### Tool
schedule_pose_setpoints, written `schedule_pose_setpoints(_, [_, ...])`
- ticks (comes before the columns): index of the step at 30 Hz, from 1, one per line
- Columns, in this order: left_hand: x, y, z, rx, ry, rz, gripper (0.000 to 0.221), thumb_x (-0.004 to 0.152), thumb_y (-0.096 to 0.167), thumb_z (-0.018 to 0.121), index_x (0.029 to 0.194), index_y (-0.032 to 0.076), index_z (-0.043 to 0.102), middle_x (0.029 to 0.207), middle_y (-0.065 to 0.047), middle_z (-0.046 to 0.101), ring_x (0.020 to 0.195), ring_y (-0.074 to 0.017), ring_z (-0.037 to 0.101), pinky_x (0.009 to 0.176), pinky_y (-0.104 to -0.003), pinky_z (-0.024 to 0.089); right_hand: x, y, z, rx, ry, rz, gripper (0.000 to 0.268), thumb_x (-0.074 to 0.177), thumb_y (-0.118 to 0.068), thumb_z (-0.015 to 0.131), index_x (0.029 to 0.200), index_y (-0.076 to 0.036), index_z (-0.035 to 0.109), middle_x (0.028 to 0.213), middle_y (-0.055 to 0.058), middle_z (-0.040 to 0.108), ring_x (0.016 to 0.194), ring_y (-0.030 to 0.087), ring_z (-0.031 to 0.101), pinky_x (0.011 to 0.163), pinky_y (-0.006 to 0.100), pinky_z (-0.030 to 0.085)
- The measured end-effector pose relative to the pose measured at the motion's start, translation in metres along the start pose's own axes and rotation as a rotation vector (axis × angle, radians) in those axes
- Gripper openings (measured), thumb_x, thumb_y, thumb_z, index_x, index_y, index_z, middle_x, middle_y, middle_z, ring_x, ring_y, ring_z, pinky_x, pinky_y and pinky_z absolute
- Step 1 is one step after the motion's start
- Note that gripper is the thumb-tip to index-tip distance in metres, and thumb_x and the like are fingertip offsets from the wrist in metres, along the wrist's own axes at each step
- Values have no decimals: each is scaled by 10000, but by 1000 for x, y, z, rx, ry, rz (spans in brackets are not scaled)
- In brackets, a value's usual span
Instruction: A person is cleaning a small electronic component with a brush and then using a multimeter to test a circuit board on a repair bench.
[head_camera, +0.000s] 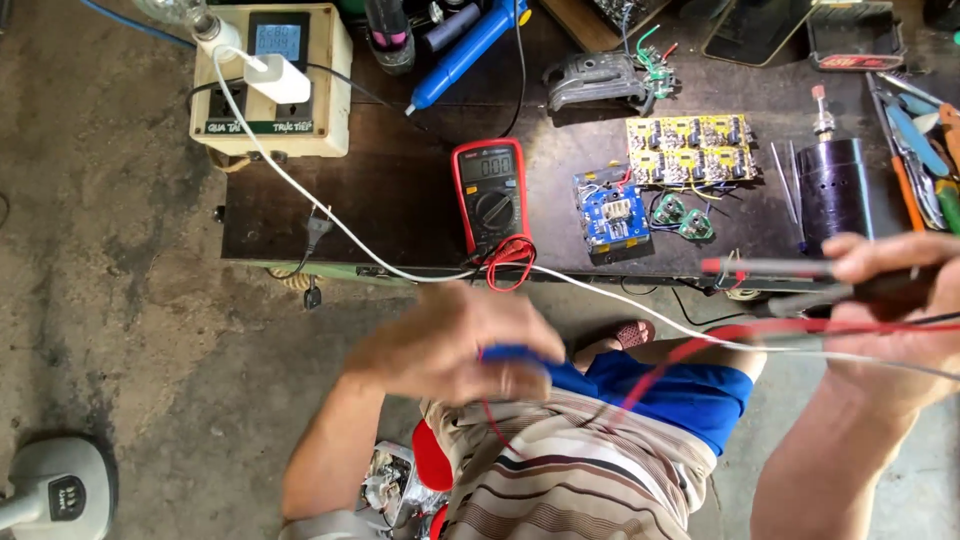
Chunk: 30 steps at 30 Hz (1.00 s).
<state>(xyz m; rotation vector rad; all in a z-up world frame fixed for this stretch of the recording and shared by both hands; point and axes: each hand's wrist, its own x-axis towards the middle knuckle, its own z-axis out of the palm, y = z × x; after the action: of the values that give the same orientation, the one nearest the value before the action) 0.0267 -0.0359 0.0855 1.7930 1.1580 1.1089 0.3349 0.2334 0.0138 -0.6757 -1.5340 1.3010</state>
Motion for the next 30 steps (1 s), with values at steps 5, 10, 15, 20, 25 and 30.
schedule_pose_setpoints(5, [48,-21,-1,321,411,43,386,1061,331,643,1352,120,502,1299,-115,614,930,-173,643,831,-328,617,33,-49,89,12,-519,-431,391,991,-219,621,1277,-109,378,1148,160,522,973,203,616,1073,480,637])
schedule_pose_setpoints(10, [83,-53,21,298,238,-24,729,1066,505,622,1580,184,218,1034,-140,715,781,-413,684,700,-487,456,39,-66,161,468,-509,-304,301,1261,-223,411,1532,-239,541,946,214,575,745,293,611,846,491,626])
schedule_pose_setpoints(15, [102,-38,13,103,183,-163,262,1063,260,478,1241,70,507,796,-105,629,650,-341,556,650,-394,423,26,-61,163,352,-331,-89,465,1178,-129,439,1636,-129,359,1090,284,587,1055,343,640,1147,520,598])
schedule_pose_setpoints(20, [102,-45,19,164,153,-23,227,1086,258,441,1087,32,467,948,-204,662,775,-426,627,676,-449,427,26,-57,138,-47,-624,-222,352,1048,-225,589,1252,61,596,1254,190,611,1265,340,592,1144,456,500])
schedule_pose_setpoints(25, [98,-44,31,661,238,-7,252,1098,289,466,1143,55,549,1127,-131,604,1064,-327,566,950,-444,443,20,-49,117,-320,-675,-287,430,1060,-248,533,1321,85,612,1278,249,607,1204,372,639,1069,443,522])
schedule_pose_setpoints(30, [79,-45,38,1010,427,-143,389,1079,453,670,1427,325,551,1379,-123,590,1205,-335,616,926,-447,460,7,-48,95,-436,-567,-292,234,1072,-118,556,1207,41,662,1286,263,659,1215,377,671,1104,443,522])
